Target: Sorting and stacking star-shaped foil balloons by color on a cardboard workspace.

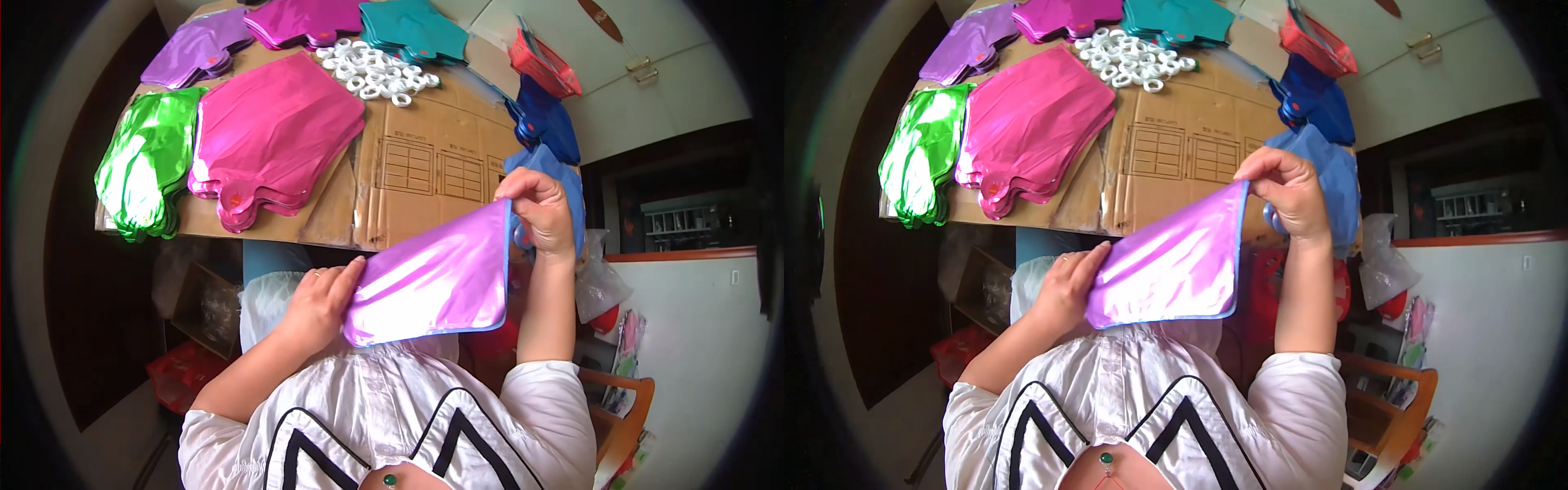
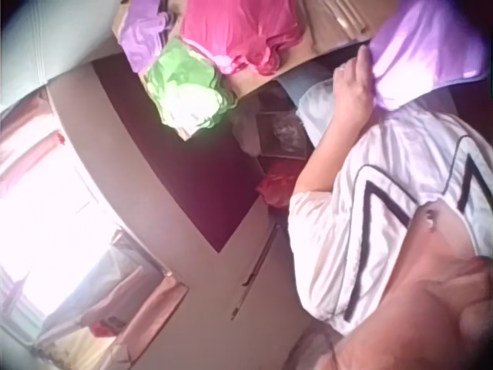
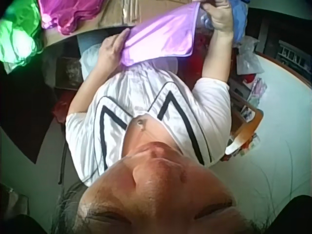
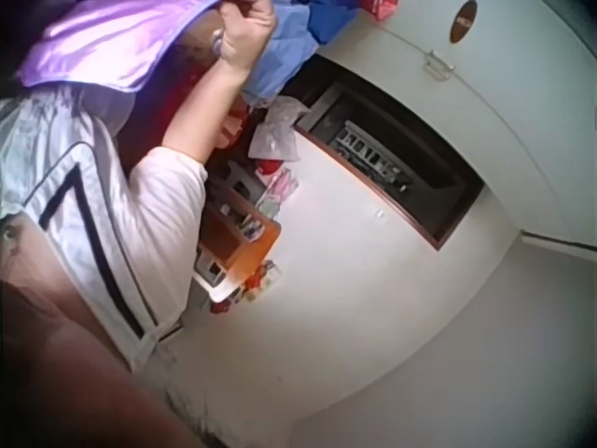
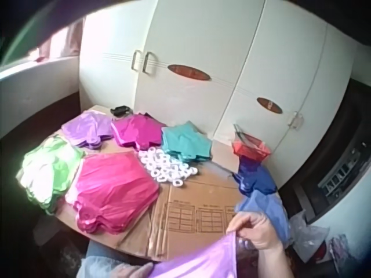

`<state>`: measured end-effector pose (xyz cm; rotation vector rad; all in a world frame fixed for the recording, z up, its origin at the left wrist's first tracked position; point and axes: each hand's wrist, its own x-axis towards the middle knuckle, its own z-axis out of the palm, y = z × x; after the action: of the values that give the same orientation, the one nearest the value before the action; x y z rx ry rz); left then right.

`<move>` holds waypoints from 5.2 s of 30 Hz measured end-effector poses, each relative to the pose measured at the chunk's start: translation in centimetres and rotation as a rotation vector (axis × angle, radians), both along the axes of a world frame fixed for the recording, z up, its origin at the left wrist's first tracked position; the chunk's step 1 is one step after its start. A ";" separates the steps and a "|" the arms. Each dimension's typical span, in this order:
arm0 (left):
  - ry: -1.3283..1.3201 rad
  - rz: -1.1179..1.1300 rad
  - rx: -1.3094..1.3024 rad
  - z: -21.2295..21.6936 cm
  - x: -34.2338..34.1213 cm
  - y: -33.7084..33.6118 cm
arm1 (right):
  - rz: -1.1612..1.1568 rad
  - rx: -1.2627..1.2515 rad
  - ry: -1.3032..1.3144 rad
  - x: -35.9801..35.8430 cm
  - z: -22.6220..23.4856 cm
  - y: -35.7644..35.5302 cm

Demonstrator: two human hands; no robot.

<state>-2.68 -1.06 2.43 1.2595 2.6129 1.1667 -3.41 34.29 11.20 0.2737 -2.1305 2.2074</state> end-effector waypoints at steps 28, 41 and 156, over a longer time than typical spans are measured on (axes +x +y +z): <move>-1.862 0.031 0.546 1.5 -0.4 4.8 | -0.127 1.219 0.524 8.6 -4.8 -10.9; -0.065 0.111 0.588 3.3 -2.6 3.1 | -0.315 0.375 -0.316 7.1 -3.4 -8.3; -0.146 0.216 -0.101 6.7 -18.2 -8.5 | -0.779 1.384 0.682 2.3 11.5 5.7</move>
<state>-20.90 -9.52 9.17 0.8581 2.7100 1.0898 -1.14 40.04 22.74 0.1365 -2.2733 0.0177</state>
